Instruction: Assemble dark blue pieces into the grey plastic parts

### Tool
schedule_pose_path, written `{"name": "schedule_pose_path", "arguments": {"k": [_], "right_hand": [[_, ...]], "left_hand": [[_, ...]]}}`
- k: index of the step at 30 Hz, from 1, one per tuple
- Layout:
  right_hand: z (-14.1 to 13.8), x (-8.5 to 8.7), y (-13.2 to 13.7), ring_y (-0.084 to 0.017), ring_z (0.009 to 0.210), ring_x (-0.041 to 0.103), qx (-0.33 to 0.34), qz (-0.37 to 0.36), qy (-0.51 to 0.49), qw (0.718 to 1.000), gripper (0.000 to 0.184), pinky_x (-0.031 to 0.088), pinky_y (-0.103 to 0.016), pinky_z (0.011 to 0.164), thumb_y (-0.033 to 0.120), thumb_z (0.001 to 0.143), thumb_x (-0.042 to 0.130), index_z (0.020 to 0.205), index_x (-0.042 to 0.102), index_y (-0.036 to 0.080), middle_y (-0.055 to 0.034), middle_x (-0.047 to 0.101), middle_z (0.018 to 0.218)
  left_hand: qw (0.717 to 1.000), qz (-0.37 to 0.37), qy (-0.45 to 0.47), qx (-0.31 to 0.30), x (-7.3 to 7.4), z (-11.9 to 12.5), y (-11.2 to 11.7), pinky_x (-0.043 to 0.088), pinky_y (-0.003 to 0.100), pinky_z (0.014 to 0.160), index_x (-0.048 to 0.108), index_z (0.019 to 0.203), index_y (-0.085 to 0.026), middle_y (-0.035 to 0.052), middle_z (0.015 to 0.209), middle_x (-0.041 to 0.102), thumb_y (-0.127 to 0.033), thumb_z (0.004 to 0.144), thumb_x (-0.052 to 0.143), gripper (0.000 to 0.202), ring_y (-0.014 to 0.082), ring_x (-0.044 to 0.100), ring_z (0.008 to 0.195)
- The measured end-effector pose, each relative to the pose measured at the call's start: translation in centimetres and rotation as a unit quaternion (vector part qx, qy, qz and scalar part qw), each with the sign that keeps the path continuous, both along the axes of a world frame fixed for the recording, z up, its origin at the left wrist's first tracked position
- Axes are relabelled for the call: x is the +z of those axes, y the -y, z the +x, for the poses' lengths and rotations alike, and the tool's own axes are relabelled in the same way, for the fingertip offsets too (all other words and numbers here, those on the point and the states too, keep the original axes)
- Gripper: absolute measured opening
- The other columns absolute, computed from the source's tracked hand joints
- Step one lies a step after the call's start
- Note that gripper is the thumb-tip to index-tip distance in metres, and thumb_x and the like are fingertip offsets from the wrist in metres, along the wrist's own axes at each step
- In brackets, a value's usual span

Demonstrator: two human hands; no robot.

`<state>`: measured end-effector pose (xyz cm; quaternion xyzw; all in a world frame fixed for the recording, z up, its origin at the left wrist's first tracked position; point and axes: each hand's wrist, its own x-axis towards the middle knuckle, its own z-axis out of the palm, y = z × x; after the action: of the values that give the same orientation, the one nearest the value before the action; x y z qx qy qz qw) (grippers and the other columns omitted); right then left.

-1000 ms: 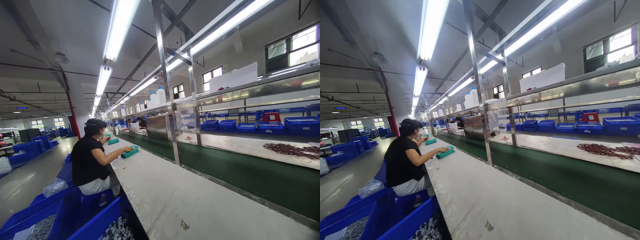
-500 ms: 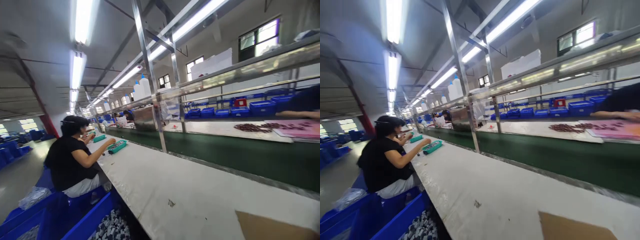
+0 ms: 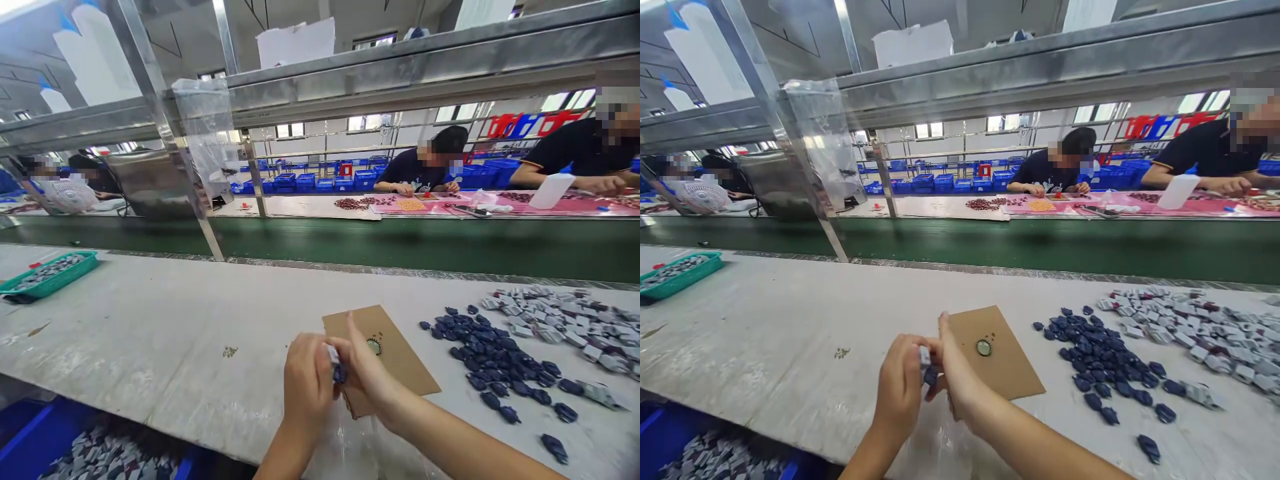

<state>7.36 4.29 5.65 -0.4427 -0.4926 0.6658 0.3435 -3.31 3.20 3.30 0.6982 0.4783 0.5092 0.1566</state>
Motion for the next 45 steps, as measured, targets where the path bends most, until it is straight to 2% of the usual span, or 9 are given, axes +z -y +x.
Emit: {"name": "schedule_pose_path", "arguments": {"k": [2, 5, 11, 19, 26, 35, 40, 43, 45], "right_hand": [[1.4, 0.1, 0.4, -0.012, 0.057, 0.048, 0.002, 0.035, 0.047, 0.998, 0.057, 0.039, -0.024, 0.051, 0.071, 0.079, 0.031, 0.068, 0.051, 0.018, -0.0009, 0.052, 0.068], [2.8, 0.7, 1.1, -0.010, 0.054, 0.046, 0.070, 0.087, 0.106, 0.988, 0.044, 0.037, -0.023, 0.052, 0.059, 0.078, 0.049, 0.065, 0.049, 0.017, 0.0012, 0.050, 0.062], [3.0, 2.5, 2.4, -0.006, 0.043, 0.040, 0.157, -0.069, 0.078, 0.982, 0.040, 0.025, -0.020, 0.041, 0.056, 0.079, 0.049, 0.075, 0.052, 0.015, 0.0026, 0.050, 0.056], [3.5, 2.2, 4.1, -0.005, 0.049, 0.019, 0.167, -0.098, -0.007, 0.981, 0.042, 0.012, -0.024, 0.045, 0.056, 0.079, 0.052, 0.067, 0.043, 0.017, 0.0072, 0.029, 0.057], [3.2, 2.1, 4.6, -0.004, 0.046, 0.018, 0.147, -0.153, -0.052, 0.976, 0.043, 0.015, -0.022, 0.044, 0.056, 0.077, 0.055, 0.064, 0.044, 0.017, 0.0091, 0.027, 0.051], [3.4, -0.7, 3.9, -0.004, 0.045, 0.022, 0.138, -0.174, -0.053, 0.974, 0.047, 0.019, -0.020, 0.045, 0.062, 0.074, 0.054, 0.063, 0.046, 0.016, 0.0088, 0.031, 0.049], [5.3, -0.4, 3.3, -0.005, 0.041, 0.027, 0.098, -0.200, 0.001, 0.975, 0.064, 0.018, -0.021, 0.044, 0.076, 0.074, 0.034, 0.075, 0.056, 0.015, 0.0073, 0.034, 0.048], [9.0, -1.1, 2.9, -0.007, 0.041, 0.027, 0.001, -0.155, 0.035, 0.987, 0.066, 0.019, -0.022, 0.043, 0.075, 0.077, 0.024, 0.080, 0.057, 0.018, 0.0061, 0.033, 0.049], [12.9, -2.5, 3.0, -0.010, 0.043, 0.035, -0.104, -0.092, 0.125, 0.982, 0.059, 0.027, -0.025, 0.043, 0.070, 0.081, 0.025, 0.083, 0.059, 0.021, 0.0028, 0.039, 0.052]], "left_hand": [[0.999, -0.025, 0.009, 0.045, 0.1, -0.5, 0.3, 0.036, 0.028, 0.057, 0.055, 0.085, -0.017, 0.0029, 0.067, 0.057, -0.023, 0.094, 0.023, 0.034, 0.0170, 0.052, 0.060], [0.998, -0.030, -0.011, 0.057, 0.3, -1.0, 0.6, 0.033, 0.025, 0.048, 0.055, 0.080, -0.018, -0.0012, 0.057, 0.052, -0.022, 0.094, 0.026, 0.034, 0.0136, 0.049, 0.050], [0.995, 0.066, -0.065, 0.022, 0.6, -0.5, 1.1, 0.030, 0.025, 0.042, 0.051, 0.074, -0.018, -0.0041, 0.048, 0.044, -0.016, 0.089, 0.026, 0.029, 0.0118, 0.041, 0.037], [0.985, 0.166, -0.045, -0.021, 0.9, 0.1, 2.0, 0.037, 0.026, 0.048, 0.050, 0.078, -0.018, 0.0019, 0.058, 0.058, -0.019, 0.091, 0.023, 0.029, 0.0141, 0.053, 0.048], [0.994, 0.078, 0.064, -0.049, -0.3, 1.0, 2.2, 0.034, 0.023, 0.041, 0.051, 0.078, -0.020, -0.0021, 0.055, 0.050, -0.026, 0.094, 0.021, 0.035, 0.0103, 0.046, 0.042], [0.985, -0.087, 0.139, -0.046, -2.2, 1.7, 2.1, 0.026, 0.023, 0.038, 0.050, 0.075, -0.020, -0.0066, 0.047, 0.035, -0.033, 0.096, 0.019, 0.040, 0.0094, 0.032, 0.037], [0.981, -0.127, 0.133, -0.054, -1.6, 1.8, 1.7, 0.024, 0.023, 0.039, 0.051, 0.080, -0.020, -0.0067, 0.045, 0.037, -0.036, 0.096, 0.020, 0.039, 0.0098, 0.033, 0.038], [0.984, -0.111, 0.133, -0.032, -1.1, 1.7, 1.4, 0.024, 0.025, 0.041, 0.051, 0.082, -0.020, -0.0050, 0.049, 0.041, -0.042, 0.094, 0.020, 0.040, 0.0104, 0.035, 0.041], [0.986, -0.104, 0.125, -0.023, -0.9, 1.2, 1.4, 0.025, 0.026, 0.042, 0.053, 0.082, -0.020, -0.0039, 0.050, 0.043, -0.047, 0.092, 0.022, 0.043, 0.0109, 0.037, 0.041]]}}
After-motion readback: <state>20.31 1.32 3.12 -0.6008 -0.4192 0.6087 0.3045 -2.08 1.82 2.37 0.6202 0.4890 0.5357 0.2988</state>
